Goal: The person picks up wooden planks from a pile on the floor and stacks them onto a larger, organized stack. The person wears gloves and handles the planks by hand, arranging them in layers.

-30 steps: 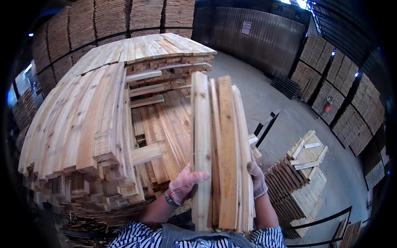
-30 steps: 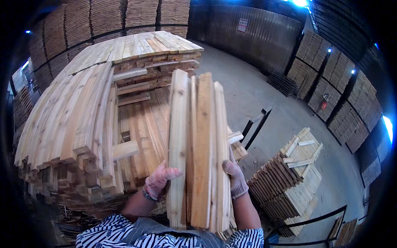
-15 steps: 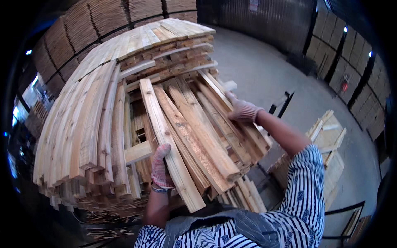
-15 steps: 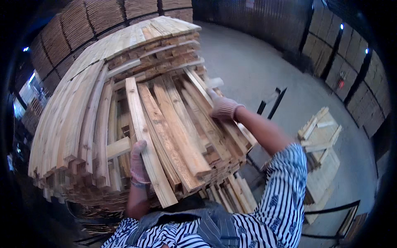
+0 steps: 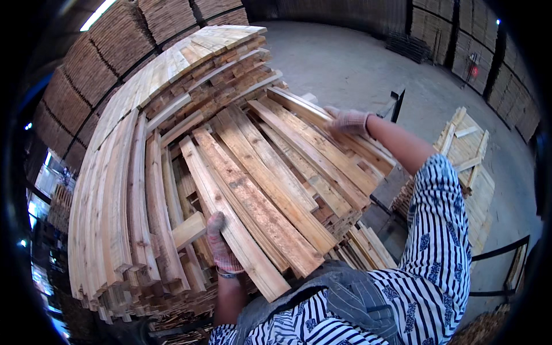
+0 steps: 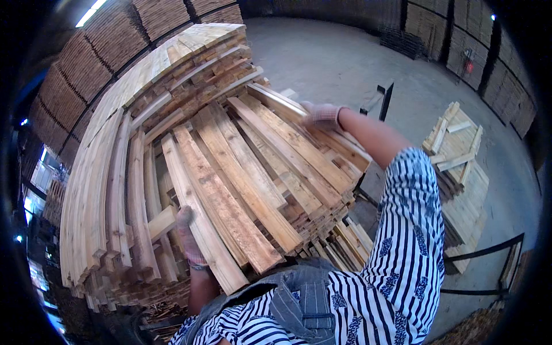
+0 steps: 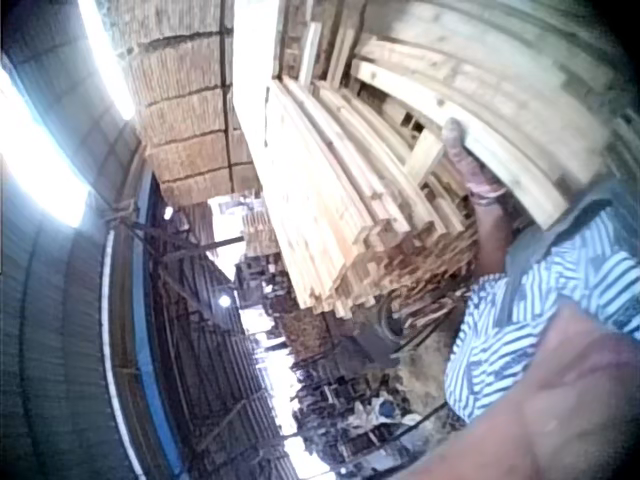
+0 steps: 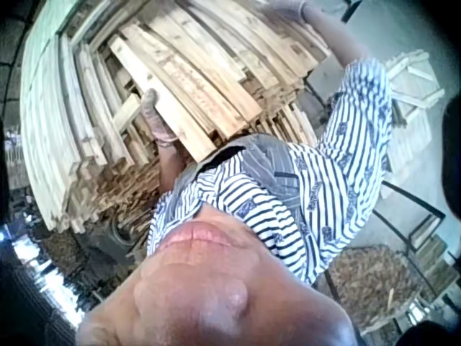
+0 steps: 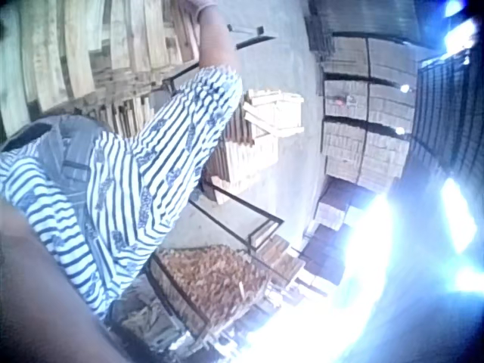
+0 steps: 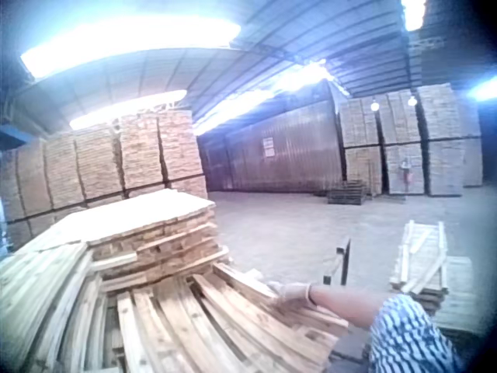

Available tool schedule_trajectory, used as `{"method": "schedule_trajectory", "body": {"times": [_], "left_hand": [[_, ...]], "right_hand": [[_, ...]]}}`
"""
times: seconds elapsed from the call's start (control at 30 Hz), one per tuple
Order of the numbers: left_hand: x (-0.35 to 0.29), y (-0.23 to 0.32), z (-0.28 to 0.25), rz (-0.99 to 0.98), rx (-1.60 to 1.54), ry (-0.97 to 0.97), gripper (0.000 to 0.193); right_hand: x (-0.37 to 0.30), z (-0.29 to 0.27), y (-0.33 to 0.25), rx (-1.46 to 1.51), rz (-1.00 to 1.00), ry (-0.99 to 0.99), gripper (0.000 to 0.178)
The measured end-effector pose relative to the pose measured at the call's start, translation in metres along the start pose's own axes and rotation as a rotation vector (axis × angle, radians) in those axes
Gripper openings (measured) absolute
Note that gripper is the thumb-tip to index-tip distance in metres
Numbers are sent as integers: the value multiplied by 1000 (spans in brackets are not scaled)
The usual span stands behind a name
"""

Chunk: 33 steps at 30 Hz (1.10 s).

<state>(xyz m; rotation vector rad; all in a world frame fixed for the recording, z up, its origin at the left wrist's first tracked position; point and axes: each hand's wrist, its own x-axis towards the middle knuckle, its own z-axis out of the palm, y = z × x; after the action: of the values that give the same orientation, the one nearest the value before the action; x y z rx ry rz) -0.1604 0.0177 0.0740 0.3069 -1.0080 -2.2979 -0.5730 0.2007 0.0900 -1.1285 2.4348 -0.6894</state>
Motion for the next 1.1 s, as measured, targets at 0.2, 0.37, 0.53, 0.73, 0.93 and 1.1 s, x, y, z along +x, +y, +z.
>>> {"method": "schedule_trajectory", "body": {"times": [0.2,0.37,0.53,0.73,0.93,1.1], "left_hand": [[-5,5,17,50,-10,51,68],[4,-3,-9,12,36,19,65],[2,-3,-3,73,92,72,63],[5,-2,15,40,188,79,62],[7,1,-13,5,125,113,66],[10,-4,-22,85,194,109,40]], "right_hand": [[-8,11,-39,-100,-32,59,64],[-12,7,-20,462,85,-136,59],[-16,-5,-50,530,48,-6,54],[-5,35,-55,126,81,17,71],[-10,42,-84,410,-41,-107,82],[-19,47,-145,70,-50,-32,91]]}}
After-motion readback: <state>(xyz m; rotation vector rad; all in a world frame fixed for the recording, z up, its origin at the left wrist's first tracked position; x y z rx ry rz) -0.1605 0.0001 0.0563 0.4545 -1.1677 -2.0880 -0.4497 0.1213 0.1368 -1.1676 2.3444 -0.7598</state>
